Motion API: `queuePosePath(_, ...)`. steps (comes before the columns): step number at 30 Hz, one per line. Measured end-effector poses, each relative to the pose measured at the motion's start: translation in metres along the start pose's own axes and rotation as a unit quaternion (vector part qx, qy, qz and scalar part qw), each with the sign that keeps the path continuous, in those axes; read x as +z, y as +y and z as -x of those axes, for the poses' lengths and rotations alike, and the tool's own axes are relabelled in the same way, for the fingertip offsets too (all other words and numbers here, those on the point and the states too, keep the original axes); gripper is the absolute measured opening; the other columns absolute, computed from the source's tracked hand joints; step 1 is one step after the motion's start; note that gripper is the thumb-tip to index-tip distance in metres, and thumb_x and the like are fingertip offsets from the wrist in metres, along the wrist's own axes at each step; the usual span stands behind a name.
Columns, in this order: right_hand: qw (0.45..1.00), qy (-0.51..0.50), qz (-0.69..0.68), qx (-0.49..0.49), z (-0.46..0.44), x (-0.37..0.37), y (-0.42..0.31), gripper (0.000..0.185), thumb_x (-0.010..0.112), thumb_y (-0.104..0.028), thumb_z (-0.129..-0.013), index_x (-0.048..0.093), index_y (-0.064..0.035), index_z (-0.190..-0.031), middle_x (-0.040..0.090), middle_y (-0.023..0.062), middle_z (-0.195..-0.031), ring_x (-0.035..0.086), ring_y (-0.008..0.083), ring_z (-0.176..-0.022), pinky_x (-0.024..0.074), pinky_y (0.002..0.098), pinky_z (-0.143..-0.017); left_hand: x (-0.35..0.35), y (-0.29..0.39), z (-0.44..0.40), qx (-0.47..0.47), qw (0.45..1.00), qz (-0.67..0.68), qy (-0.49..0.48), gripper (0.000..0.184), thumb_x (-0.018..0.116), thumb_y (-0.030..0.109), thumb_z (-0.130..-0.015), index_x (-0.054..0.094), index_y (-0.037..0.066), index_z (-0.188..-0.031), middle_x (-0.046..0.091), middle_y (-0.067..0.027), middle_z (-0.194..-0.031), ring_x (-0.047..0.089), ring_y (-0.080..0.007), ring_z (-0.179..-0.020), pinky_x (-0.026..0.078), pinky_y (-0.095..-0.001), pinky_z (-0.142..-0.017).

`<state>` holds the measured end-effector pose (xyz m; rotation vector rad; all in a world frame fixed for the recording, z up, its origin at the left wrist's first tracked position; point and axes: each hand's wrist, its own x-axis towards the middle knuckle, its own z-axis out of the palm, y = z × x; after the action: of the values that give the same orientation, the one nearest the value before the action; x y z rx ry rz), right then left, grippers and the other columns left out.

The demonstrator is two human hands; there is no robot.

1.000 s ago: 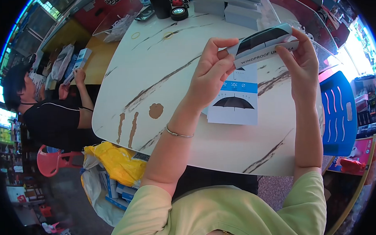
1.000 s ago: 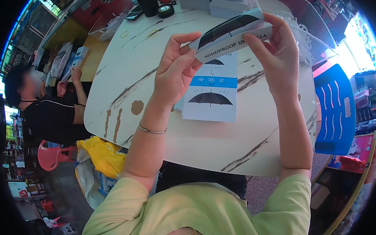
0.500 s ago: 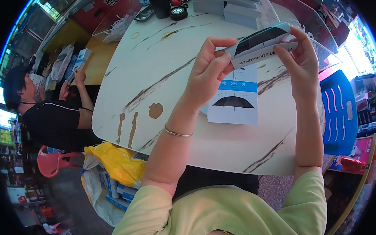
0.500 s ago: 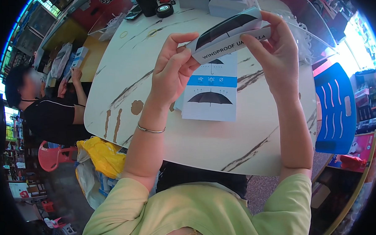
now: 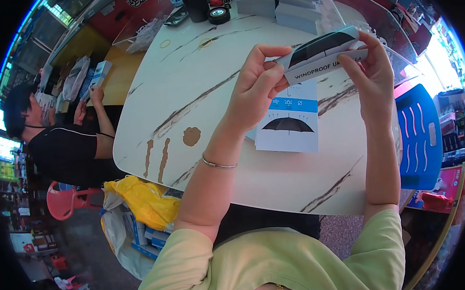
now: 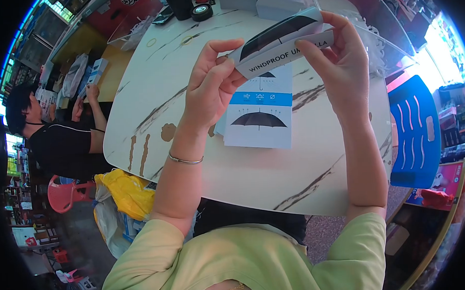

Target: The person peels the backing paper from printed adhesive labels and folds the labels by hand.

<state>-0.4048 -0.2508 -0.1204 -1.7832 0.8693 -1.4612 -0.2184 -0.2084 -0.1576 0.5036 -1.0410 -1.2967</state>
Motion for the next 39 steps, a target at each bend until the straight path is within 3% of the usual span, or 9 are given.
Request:
queuePosePath(18,1.0,0.004,0.018,-0.002,0.0,-0.002,0.001,0.039,0.066,-0.006,-0.074,0.049,0.0009,-0.108,0.06,0.0073,-0.089,0.058,0.012,-0.082,0.0474,0.025,-0.08,-0.002,-0.001,0.0,0.007,0.999,-0.021,-0.026,0.023,0.038,0.006,-0.087,0.042,0.003,-0.109,0.052,-0.0029,-0.077,0.046,-0.0024,-0.066,0.043,-0.0193,-0.07)
queuePosePath(26,1.0,0.005,0.022,-0.005,0.0,-0.001,0.001,0.039,0.066,-0.006,-0.074,0.049,0.0007,-0.108,0.06,0.0074,-0.09,0.059,0.0125,-0.083,0.0477,0.0252,-0.08,-0.003,-0.001,0.001,0.003,0.999,-0.019,-0.03,0.024,0.038,0.005,-0.086,0.043,0.003,-0.109,0.048,-0.0001,-0.072,0.034,-0.0011,-0.058,0.042,-0.018,-0.069)
queuePosePath(33,1.0,0.009,0.028,-0.007,0.0,-0.001,0.0,0.039,0.066,-0.006,-0.074,0.049,0.0005,-0.108,0.06,0.0073,-0.089,0.059,0.0122,-0.082,0.0482,0.0253,-0.079,0.0,0.0,0.001,0.001,1.0,-0.014,-0.019,0.024,0.039,0.005,-0.086,0.043,0.002,-0.109,0.05,-0.0016,-0.073,0.042,-0.0019,-0.062,0.042,-0.0184,-0.069)
queuePosePath(39,1.0,0.012,0.026,-0.009,0.0,-0.001,0.0,0.039,0.067,-0.005,-0.073,0.049,0.0005,-0.108,0.06,0.007,-0.089,0.059,0.0119,-0.081,0.0485,0.0249,-0.079,0.004,0.001,0.003,0.037,0.995,-0.09,-0.018,0.03,0.056,0.005,-0.083,0.041,0.0,-0.109,0.053,-0.0023,-0.072,0.049,-0.004,-0.066,0.042,-0.0168,-0.061)
